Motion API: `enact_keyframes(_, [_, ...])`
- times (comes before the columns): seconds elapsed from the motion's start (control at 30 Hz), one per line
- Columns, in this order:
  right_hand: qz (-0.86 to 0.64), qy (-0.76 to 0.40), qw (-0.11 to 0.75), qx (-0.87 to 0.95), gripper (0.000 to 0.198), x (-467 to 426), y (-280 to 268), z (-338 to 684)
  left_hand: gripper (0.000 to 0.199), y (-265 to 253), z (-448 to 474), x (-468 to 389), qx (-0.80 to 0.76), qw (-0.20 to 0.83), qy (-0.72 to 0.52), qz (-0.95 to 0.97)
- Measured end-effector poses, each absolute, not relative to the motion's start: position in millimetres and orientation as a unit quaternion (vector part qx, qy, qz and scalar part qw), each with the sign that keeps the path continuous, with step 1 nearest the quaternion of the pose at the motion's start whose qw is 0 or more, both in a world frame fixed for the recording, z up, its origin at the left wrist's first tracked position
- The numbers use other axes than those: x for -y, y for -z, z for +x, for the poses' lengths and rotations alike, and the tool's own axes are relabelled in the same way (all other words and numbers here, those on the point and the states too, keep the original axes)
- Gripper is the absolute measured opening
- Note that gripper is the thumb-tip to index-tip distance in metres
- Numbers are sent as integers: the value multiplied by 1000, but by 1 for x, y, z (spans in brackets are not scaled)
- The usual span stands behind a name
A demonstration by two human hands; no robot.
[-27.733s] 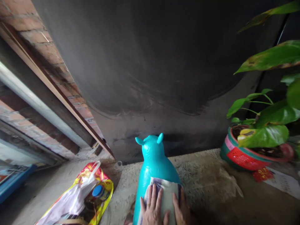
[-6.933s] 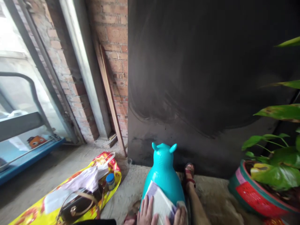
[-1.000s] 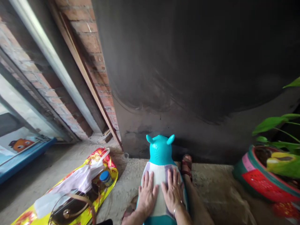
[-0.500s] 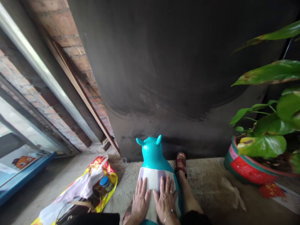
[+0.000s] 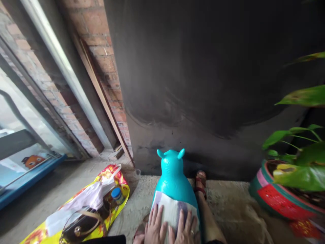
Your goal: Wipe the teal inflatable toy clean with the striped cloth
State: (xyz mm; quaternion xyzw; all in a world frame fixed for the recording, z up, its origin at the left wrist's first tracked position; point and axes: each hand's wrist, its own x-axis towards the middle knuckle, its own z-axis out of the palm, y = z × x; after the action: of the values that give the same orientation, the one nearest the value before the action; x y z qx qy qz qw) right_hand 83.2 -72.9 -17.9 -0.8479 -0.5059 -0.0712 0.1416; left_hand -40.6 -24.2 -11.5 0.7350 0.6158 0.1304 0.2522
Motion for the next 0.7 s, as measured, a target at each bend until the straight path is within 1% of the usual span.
enact_keyframes(0.13, [-842,60,115,524,62,38,3,88,61,-2,-34,-3,-610,317,-166,707])
enact_keyframes(0.23, [-833,46,93,544,63,9,-6,91,62,-1,-28,-29,-600,353,-194,691])
enact_keyframes(0.4, [-828,47,82,553,64,-15,-14,96,60,1,-20,-50,-607,378,-199,670])
enact_keyframes(0.57, [-812,88,74,572,63,16,-2,94,60,-7,-22,-16,-632,379,-189,649])
enact_keyframes(0.63, [-800,108,79,586,62,43,11,90,60,4,-29,8,-643,365,-181,648])
enact_keyframes(0.7, [-782,124,81,605,66,71,23,87,61,27,-39,34,-647,332,-166,666])
